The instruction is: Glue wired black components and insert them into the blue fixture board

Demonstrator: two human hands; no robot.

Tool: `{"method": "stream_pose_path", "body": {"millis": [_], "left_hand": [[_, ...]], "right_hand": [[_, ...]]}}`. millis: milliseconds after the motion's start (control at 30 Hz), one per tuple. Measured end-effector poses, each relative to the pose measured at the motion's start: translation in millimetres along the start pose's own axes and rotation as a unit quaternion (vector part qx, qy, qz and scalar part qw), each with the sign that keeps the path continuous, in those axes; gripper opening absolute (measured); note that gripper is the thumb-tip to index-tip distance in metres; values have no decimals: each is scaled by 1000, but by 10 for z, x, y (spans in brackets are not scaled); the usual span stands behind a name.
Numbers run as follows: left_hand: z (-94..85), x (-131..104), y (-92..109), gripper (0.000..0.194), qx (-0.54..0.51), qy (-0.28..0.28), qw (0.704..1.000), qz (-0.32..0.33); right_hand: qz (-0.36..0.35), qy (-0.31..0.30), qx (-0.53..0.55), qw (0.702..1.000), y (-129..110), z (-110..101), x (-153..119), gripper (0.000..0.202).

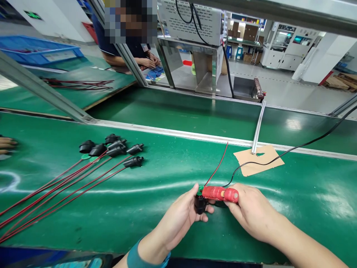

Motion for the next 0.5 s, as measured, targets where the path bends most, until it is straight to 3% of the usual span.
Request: {"method": "stream_pose_path", "body": {"millis": [500], "left_hand": [[-29, 11, -25, 51, 3, 3, 1000, -4]], "right_hand": [[8, -16, -24, 1000, 11, 11, -25, 16]]}}
Point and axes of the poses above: each hand's wrist, its own x-axis towards the middle knuckle, its own z-axis out of the palm, y = z × x, the point moved 8 cm from there along x, towards the middle knuckle, and after that the axes turned 3 degrees about z, right-handed, at the moved point
